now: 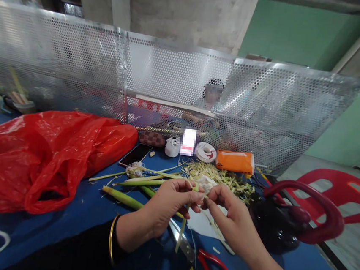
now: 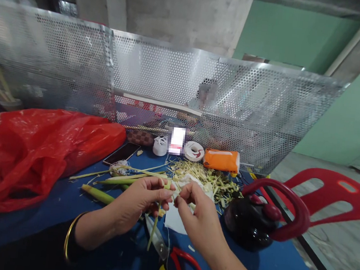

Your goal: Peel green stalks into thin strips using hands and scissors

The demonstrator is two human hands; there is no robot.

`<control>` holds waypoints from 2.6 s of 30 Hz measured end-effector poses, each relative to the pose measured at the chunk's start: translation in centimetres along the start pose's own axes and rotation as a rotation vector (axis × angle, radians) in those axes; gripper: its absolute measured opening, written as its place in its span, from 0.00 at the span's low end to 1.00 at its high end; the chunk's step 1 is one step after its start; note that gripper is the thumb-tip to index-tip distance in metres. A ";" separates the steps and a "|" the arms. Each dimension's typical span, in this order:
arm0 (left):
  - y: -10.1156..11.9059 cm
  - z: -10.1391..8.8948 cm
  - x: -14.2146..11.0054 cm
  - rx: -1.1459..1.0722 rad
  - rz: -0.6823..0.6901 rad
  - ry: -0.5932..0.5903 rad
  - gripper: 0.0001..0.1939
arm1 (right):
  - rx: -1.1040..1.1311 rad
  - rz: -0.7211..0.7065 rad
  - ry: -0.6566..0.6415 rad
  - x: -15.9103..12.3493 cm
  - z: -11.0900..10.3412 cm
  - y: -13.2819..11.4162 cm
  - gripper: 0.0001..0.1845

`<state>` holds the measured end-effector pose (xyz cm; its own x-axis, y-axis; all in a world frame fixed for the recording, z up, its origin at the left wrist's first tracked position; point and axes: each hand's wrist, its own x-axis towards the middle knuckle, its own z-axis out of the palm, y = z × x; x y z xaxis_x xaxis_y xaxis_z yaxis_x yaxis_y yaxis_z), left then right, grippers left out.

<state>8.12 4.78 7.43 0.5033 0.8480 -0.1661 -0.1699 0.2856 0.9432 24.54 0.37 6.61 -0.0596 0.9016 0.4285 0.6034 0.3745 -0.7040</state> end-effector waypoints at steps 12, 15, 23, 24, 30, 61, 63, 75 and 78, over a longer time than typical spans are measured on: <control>-0.4 -0.1 0.4 0.087 0.091 0.069 0.13 | -0.251 -0.195 0.052 -0.5 -0.7 -0.2 0.10; -0.2 -0.3 0.5 0.070 0.065 0.050 0.13 | -0.252 -0.184 0.055 -0.4 -0.8 -0.1 0.10; 0.0 -0.6 0.5 0.012 0.034 0.057 0.14 | -0.292 -0.204 0.073 -0.3 -1.1 -0.3 0.10; 0.0 -0.6 0.6 0.004 0.030 0.066 0.14 | -0.298 -0.205 0.071 -0.3 -1.1 -0.3 0.10; 0.0 -0.6 0.7 -0.112 -0.046 0.029 0.14 | -0.487 -0.294 0.167 -0.1 -0.9 0.4 0.06; -0.4 0.4 -0.1 -0.003 -0.085 -0.070 0.11 | -0.034 0.012 0.219 0.1 0.2 1.1 0.10; -0.6 0.4 -0.1 0.014 -0.075 -0.097 0.10 | 0.110 0.123 0.111 0.5 0.3 1.7 0.13; -0.8 0.0 0.1 0.068 -0.088 -0.112 0.12 | 0.210 0.110 -0.056 0.7 0.3 1.4 0.13; -0.8 -0.2 0.1 0.094 -0.105 -0.130 0.12 | 0.215 0.140 -0.080 0.9 0.0 1.4 0.16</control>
<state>8.18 4.69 6.58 0.6202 0.7491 -0.2326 -0.0335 0.3215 0.9463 25.32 1.69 5.96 -0.0557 0.9589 0.2782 0.4278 0.2747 -0.8611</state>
